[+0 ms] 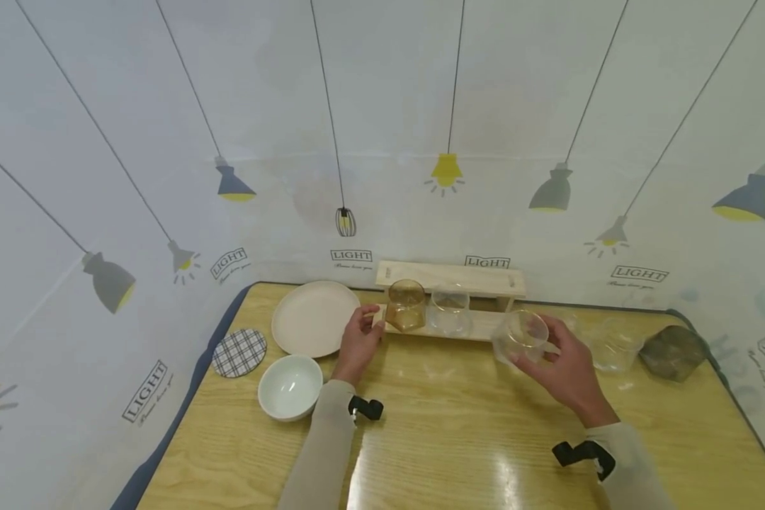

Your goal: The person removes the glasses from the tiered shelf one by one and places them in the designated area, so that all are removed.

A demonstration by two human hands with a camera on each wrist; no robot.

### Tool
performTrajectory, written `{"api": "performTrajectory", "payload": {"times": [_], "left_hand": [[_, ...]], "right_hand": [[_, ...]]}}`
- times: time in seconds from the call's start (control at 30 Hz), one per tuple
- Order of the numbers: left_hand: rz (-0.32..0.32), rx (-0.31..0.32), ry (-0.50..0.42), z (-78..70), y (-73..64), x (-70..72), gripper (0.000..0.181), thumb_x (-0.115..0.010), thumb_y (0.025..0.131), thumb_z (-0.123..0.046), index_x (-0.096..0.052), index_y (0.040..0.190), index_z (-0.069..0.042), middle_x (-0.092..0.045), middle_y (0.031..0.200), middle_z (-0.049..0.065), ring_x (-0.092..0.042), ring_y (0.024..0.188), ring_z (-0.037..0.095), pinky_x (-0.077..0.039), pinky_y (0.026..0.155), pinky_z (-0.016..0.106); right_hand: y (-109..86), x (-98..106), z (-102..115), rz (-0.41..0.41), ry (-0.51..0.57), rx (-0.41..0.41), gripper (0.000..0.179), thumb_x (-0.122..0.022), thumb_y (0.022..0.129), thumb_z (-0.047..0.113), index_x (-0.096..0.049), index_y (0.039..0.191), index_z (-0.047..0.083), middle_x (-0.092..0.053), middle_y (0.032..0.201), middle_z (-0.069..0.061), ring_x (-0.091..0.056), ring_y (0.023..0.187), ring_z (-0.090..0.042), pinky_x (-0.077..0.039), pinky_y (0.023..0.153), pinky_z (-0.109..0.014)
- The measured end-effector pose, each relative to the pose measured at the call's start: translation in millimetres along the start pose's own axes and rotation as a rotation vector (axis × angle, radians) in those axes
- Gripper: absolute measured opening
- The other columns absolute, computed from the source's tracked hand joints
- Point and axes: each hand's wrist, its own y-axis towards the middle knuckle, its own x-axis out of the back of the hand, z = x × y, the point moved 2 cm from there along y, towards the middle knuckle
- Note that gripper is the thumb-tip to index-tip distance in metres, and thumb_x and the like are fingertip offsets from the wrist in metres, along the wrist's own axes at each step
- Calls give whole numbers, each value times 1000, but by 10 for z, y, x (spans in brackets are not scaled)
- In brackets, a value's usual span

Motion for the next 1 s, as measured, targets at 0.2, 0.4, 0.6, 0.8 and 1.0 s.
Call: {"api": "performTrajectory", "payload": {"times": [0.2,0.4,0.6,0.8,1.0], "left_hand": [[15,3,0,6,1,19,36,-68,104,-20,-61,139,-16,-65,138,17,-62,130,34,-52,105,50],[23,3,-24,8,4,34,35,-68,104,-20,-61,139,-17,-65,137,17,-62,130,34,-52,104,50],[44,-8,-43,18,-6,40,36,-68,104,-18,-61,139,-16,-63,139,17,-60,134,34,-52,106,51],[46,-13,-35,16,-16,45,35,-67,105,-19,-60,139,-15,-62,139,18,-61,132,35,-53,103,49],[39,1,-39,-7,-6,32,36,-67,104,-19,-61,139,-17,-62,139,16,-61,132,33,-54,101,47]], "right_hand": [[-154,93,-71,9,-50,-10,82,-88,88,38,-48,157,19,-62,143,-9,-60,130,-26,-50,87,-6],[-271,183,-125,1,-37,-15,81,-89,87,34,-49,157,22,-63,141,-12,-54,120,11,-54,85,-10],[-389,270,-232,29,-68,-63,88,-87,89,37,-41,163,25,-58,149,-13,-44,119,22,-55,82,-14],[-450,328,-402,29,-76,-89,87,-87,89,38,-42,161,20,-58,147,-13,-40,117,26,-54,80,-12],[-490,403,-479,46,-79,-125,86,-86,90,38,-41,160,14,-58,146,-19,-39,113,27,-56,77,-15]]}}
